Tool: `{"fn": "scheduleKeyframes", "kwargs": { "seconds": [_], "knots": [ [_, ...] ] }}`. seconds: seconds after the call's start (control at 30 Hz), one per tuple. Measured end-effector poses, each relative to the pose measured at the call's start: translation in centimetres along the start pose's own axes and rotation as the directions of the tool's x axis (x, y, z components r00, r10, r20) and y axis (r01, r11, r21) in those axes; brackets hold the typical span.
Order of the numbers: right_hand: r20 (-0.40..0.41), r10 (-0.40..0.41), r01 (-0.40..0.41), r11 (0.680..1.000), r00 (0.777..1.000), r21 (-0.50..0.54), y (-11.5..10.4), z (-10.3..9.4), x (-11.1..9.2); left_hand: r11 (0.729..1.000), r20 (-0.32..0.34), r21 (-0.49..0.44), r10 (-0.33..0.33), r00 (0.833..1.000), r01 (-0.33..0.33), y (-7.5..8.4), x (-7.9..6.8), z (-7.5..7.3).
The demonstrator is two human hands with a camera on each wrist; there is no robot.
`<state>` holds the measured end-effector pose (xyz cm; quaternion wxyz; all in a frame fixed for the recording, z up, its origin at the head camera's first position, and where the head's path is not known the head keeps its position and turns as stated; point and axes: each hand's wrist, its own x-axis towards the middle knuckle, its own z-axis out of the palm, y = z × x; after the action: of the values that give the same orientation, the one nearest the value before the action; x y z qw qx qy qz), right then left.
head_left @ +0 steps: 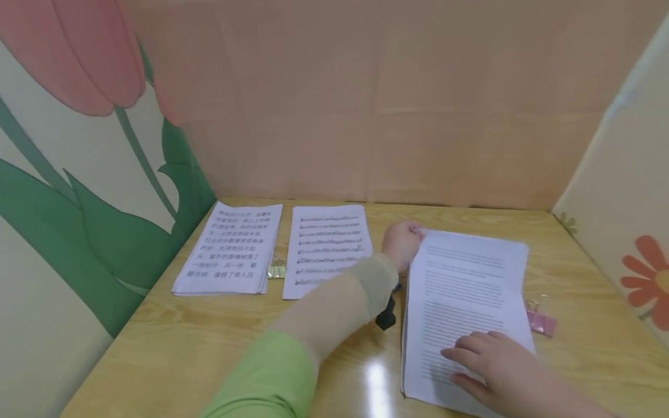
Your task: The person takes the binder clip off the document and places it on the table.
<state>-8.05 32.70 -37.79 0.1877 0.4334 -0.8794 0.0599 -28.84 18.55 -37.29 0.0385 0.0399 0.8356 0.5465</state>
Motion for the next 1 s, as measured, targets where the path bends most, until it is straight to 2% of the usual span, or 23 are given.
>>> {"fn": "scheduleKeyframes", "kwargs": {
  "seconds": [0.07,0.13,0.2,0.3,0.37,0.4,0.5,0.63,0.77,0.87,1.0],
  "knots": [
    [0.045,0.027,-0.028,1.000,0.999,0.013,0.0,0.0,-0.1,0.999,0.004,0.039,0.016,1.000,-0.016,-0.3,0.2,0.1],
    [0.148,0.081,-0.089,0.995,0.986,0.045,-0.1,-0.2,-0.1,0.998,0.011,0.054,0.014,1.000,-0.015,-0.7,0.4,0.1],
    [0.285,0.147,-0.179,0.980,0.947,0.087,-0.1,-0.4,-0.2,0.998,0.021,0.059,-0.003,1.000,0.002,-1.1,0.7,0.2],
    [0.430,0.203,-0.278,0.953,0.879,0.118,-0.1,-0.3,-0.2,0.998,0.043,0.045,-0.042,0.998,0.040,-1.6,1.0,0.5],
    [0.467,0.209,-0.302,0.944,0.859,0.132,-0.1,0.0,-0.3,0.998,0.051,0.050,-0.051,0.997,0.048,-1.8,1.1,0.7],
    [0.476,0.203,-0.301,0.944,0.856,0.138,0.0,0.2,-0.4,0.998,0.055,0.050,-0.053,0.997,0.050,-1.9,1.2,0.8],
    [0.470,0.183,-0.270,0.954,0.864,0.126,0.0,0.9,-0.6,0.997,0.053,0.064,-0.049,0.997,0.045,-2.0,1.4,1.1],
    [0.490,0.184,-0.258,0.962,0.852,0.088,-0.3,1.7,-0.7,0.995,0.067,0.094,-0.039,0.997,0.032,-2.2,1.4,1.4],
    [0.559,0.239,-0.332,0.941,0.794,0.070,-0.6,1.9,-0.6,0.993,0.092,0.112,-0.037,0.995,0.027,-2.4,1.3,1.8],
    [0.582,0.262,-0.361,0.931,0.770,0.058,-0.9,2.0,-0.7,0.989,0.109,0.143,-0.050,0.993,0.034,-2.3,1.2,1.9],
    [0.562,0.245,-0.315,0.949,0.790,0.030,-1.2,2.3,-0.8,0.973,0.137,0.226,-0.082,0.987,0.049,-2.0,1.0,1.9]
  ]
}}
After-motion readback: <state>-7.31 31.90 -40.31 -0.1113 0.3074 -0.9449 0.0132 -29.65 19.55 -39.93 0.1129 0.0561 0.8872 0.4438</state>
